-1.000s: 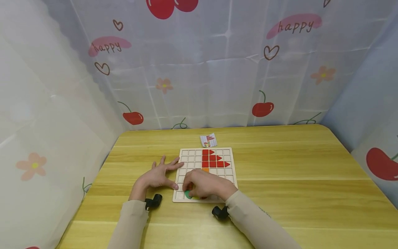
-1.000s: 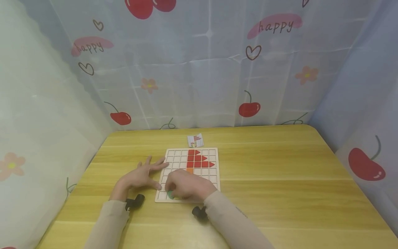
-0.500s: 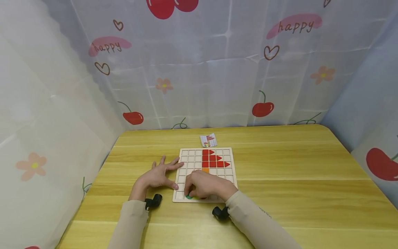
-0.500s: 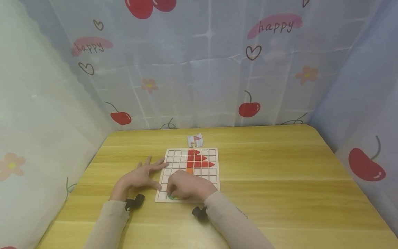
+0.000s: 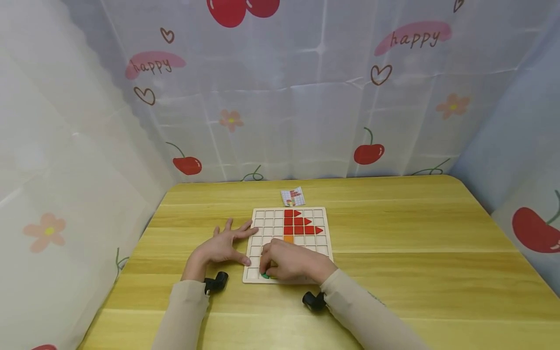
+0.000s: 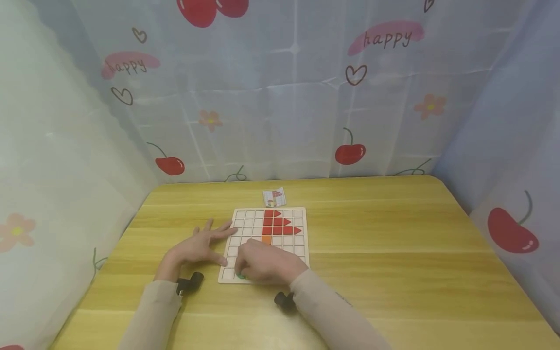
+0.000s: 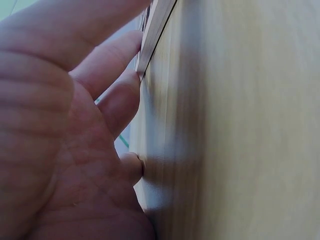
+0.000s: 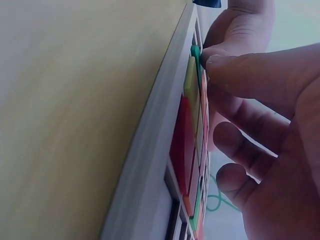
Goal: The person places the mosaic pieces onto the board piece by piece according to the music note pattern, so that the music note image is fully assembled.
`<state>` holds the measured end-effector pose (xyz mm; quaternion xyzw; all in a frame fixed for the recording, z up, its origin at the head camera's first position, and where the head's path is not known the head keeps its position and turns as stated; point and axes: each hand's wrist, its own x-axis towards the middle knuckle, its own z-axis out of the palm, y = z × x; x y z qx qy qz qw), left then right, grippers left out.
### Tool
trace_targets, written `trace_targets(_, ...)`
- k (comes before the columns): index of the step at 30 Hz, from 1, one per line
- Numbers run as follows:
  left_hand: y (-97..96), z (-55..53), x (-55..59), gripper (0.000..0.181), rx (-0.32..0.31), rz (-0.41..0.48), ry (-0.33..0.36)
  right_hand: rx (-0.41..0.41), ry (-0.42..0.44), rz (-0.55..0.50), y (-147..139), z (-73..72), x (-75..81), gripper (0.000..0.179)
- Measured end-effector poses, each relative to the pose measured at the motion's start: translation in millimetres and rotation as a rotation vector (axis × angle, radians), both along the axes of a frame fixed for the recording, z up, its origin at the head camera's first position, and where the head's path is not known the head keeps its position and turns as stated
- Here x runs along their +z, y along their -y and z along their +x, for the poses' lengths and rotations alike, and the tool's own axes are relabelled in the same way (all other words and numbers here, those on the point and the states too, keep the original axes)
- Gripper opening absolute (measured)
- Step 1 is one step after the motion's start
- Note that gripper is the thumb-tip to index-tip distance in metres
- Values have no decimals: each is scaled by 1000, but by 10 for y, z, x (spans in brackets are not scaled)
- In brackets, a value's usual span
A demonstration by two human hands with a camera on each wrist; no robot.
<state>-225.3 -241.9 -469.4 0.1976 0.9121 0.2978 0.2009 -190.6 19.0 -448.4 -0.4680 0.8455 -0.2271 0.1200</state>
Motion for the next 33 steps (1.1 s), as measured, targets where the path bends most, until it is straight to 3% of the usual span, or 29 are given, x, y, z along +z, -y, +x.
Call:
trace_targets(13, 18, -11, -1, 98, -1, -19, -17, -28, -23, 10, -210, 50, 24, 17)
trace_targets(22, 14, -23, 7, 82, -19, -28, -31, -68, -13, 17, -550, 3, -3, 15)
trace_targets(29, 24, -50, 74, 98, -40, -87, -17, -89, -8, -12, -958, -51, 26, 19)
trace_targets(33, -3, -68, 158, 108, -43, -138, 1, -163, -26, -8, -1210, -58, 118, 21)
